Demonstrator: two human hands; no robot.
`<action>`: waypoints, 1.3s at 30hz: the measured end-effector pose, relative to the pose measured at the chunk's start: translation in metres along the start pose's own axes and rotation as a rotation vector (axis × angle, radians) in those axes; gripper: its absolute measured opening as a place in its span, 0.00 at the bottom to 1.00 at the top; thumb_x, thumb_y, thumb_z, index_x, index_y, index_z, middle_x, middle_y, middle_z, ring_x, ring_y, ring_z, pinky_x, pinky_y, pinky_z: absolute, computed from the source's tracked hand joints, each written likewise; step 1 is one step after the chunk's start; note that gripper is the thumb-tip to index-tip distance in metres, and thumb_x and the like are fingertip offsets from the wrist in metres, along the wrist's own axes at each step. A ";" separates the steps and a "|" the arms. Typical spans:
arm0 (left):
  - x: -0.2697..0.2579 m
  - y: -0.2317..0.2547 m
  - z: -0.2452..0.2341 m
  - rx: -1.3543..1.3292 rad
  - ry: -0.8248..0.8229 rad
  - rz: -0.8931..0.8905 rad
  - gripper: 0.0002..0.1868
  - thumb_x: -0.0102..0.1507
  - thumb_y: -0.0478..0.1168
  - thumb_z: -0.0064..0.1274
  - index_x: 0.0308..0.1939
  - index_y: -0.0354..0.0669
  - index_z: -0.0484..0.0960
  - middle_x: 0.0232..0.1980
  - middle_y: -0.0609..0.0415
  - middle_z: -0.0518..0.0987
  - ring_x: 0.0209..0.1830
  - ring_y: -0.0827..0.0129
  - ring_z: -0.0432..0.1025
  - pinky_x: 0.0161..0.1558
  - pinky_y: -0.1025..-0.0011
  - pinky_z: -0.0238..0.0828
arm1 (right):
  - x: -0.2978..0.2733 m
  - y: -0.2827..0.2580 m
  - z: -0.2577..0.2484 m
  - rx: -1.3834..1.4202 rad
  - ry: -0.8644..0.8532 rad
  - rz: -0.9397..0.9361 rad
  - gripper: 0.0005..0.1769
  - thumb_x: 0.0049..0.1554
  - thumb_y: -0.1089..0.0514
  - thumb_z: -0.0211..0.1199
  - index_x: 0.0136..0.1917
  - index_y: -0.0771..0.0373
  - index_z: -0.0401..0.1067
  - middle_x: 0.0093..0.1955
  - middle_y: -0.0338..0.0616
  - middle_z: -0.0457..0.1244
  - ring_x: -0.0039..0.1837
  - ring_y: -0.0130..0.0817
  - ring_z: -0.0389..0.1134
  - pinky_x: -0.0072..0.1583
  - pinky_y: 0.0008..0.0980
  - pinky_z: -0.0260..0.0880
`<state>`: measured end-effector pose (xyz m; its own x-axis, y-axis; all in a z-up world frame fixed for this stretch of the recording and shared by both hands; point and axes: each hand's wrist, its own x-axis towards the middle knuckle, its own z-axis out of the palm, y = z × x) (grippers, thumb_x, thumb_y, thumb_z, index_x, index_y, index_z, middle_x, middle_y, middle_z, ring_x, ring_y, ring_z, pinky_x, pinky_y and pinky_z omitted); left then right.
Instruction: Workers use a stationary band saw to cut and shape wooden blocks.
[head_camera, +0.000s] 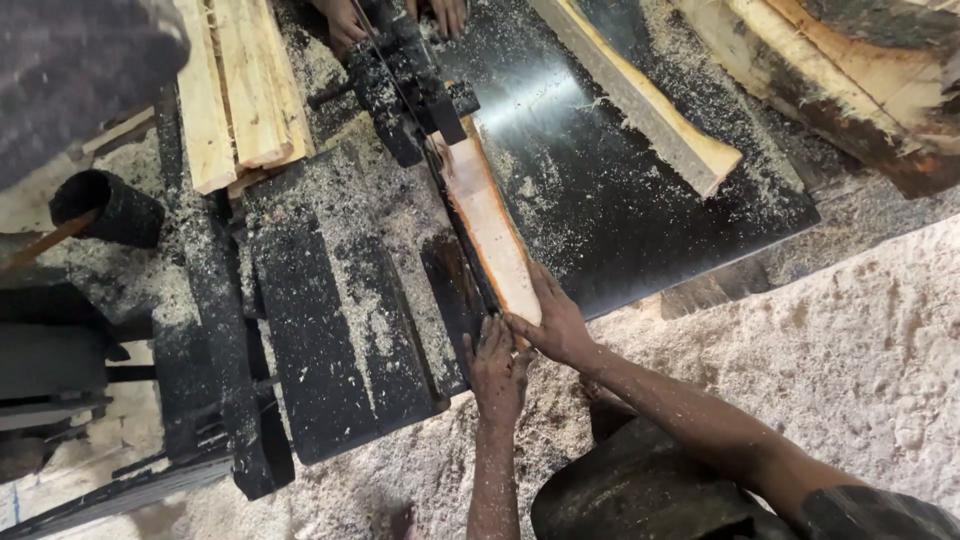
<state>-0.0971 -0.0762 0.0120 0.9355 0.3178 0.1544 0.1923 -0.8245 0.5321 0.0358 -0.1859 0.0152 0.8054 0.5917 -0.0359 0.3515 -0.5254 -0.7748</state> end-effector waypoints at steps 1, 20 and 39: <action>0.007 -0.005 0.002 -0.018 -0.014 -0.025 0.38 0.72 0.63 0.30 0.71 0.35 0.69 0.75 0.45 0.69 0.81 0.57 0.53 0.81 0.52 0.27 | 0.008 0.009 0.006 -0.053 0.065 -0.093 0.61 0.58 0.25 0.54 0.85 0.63 0.33 0.83 0.70 0.40 0.76 0.73 0.55 0.72 0.62 0.61; 0.119 -0.034 0.002 -0.041 0.087 -0.130 0.34 0.63 0.54 0.51 0.70 0.43 0.74 0.69 0.49 0.76 0.71 0.57 0.68 0.78 0.52 0.50 | 0.136 0.007 0.007 0.050 0.191 -0.174 0.43 0.66 0.38 0.44 0.83 0.67 0.44 0.82 0.69 0.48 0.77 0.67 0.57 0.78 0.53 0.57; 0.104 0.046 -0.020 0.753 -0.429 -0.080 0.39 0.65 0.60 0.43 0.73 0.40 0.65 0.80 0.46 0.55 0.81 0.43 0.34 0.72 0.37 0.19 | 0.288 0.086 -0.157 -0.625 0.096 -0.078 0.52 0.62 0.30 0.56 0.83 0.64 0.43 0.86 0.56 0.39 0.84 0.56 0.41 0.80 0.64 0.32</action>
<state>0.0033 -0.0722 0.0689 0.9127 0.3088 -0.2678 0.2649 -0.9458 -0.1878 0.3730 -0.1562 0.0371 0.7952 0.6003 0.0855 0.5997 -0.7577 -0.2572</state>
